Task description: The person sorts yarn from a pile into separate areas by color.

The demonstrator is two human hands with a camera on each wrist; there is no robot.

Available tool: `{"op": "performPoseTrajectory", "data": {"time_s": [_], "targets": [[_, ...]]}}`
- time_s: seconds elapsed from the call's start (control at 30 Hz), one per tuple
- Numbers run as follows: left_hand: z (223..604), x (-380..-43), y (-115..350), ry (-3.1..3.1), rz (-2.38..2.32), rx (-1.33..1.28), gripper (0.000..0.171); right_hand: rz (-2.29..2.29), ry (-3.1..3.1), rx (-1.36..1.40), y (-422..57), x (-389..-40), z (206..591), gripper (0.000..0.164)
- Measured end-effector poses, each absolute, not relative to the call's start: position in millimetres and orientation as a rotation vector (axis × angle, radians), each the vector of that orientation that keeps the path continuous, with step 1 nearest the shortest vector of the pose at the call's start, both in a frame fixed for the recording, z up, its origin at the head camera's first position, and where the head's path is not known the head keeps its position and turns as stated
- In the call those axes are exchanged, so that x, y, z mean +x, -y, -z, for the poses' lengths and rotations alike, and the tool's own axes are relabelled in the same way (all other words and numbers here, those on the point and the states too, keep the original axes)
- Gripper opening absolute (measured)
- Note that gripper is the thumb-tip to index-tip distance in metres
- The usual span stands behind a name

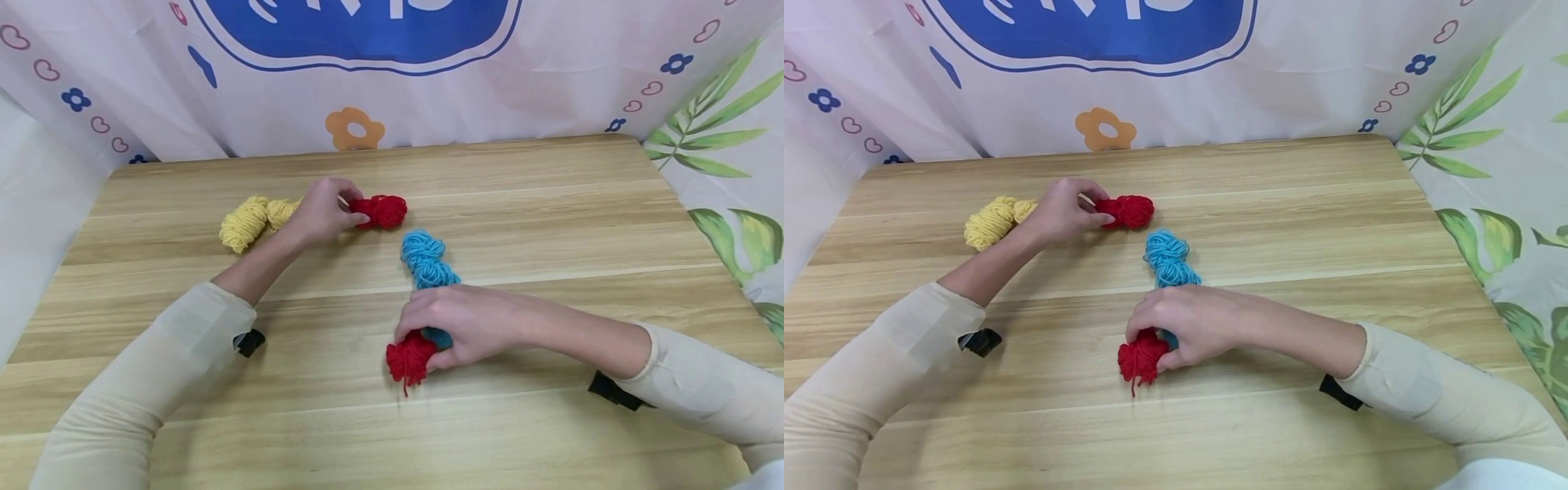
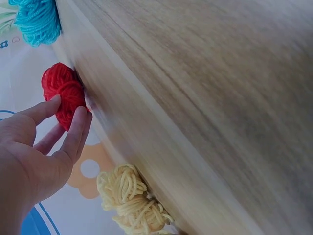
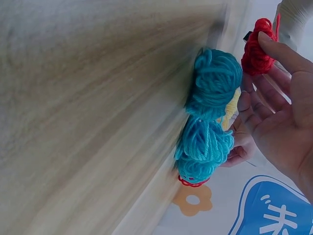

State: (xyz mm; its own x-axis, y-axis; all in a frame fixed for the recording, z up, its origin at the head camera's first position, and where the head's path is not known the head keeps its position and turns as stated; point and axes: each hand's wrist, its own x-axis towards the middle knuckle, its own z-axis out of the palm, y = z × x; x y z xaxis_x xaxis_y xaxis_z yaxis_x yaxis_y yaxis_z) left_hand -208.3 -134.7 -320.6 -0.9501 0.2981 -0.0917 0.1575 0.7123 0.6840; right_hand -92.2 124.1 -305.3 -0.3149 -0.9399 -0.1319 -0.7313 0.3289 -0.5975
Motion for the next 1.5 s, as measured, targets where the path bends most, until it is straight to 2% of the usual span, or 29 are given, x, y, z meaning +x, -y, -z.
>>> {"op": "performPoseTrajectory", "data": {"time_s": [0.47, 1.0, 1.5], "targets": [[317.6, -207.6, 135.1, -2.705, -1.020, 0.363, 0.033, 0.669, -2.186, -1.486, -126.8, -98.7, 298.4, 0.042], [316.7, -205.8, 136.4, -2.697, -1.029, 0.390, 0.031, 0.717, -2.298, -1.437, -131.8, -110.9, 290.0, 0.046], [319.0, -205.6, 137.4, -2.692, -1.032, 0.381, 0.033, 0.802, -2.330, -1.450, -136.4, -120.3, 292.0, 0.043]]}}
